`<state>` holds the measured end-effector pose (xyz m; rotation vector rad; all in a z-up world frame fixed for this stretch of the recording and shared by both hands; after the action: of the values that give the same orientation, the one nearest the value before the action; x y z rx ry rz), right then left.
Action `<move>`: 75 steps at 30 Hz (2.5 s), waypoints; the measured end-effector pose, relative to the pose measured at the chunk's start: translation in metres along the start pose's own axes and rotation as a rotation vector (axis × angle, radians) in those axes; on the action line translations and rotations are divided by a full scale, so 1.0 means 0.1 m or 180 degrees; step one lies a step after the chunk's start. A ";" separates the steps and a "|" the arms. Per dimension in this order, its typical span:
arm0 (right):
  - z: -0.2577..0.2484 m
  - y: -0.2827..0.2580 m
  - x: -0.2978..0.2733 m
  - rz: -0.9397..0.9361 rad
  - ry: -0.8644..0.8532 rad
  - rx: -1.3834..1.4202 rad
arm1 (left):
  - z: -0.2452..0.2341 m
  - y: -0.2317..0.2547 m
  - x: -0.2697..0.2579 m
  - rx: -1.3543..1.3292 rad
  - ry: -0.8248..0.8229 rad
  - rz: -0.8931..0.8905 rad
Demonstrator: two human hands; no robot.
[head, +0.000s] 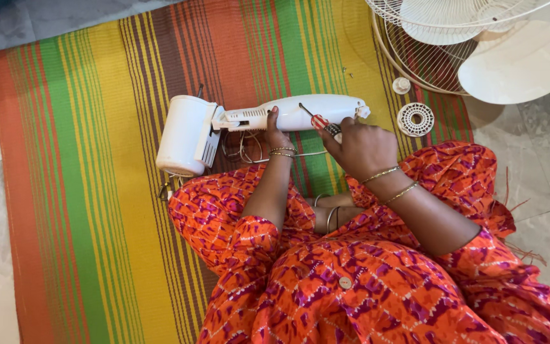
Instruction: The person sits on a mat and uses a screwdriver to remove screws from the handle of a white pedestal fan. They loosen and remove several screws from the fan's handle and motor housing, placing them on the mat.
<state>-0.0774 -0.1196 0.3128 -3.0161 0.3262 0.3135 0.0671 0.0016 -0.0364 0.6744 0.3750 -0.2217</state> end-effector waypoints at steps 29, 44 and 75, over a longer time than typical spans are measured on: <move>-0.29 -0.40 -0.31 -0.1237 0.1239 -0.0841 | 0.08 0.08 0.00 0.0051 0.0174 0.0110; -0.02 0.06 0.02 -0.0493 0.1005 -0.0113 | 0.03 0.02 0.05 0.0035 -0.0044 0.0027; 1.19 0.06 -0.07 0.0671 -0.3020 0.5449 | -0.09 -0.10 0.09 -0.0327 -0.0192 -0.0046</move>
<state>-0.1087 -0.1102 0.1981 -1.0021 0.4401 0.8231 0.0700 -0.0009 -0.0518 0.5628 0.3312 -0.2344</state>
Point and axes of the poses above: each hand's wrist, its own x-axis towards the middle knuckle, its own z-axis out of the palm, y = z × x, the point moved 8 cm from there along x, towards the middle knuckle, and after that the axes turned 8 degrees about -y, right-handed, at the moved point
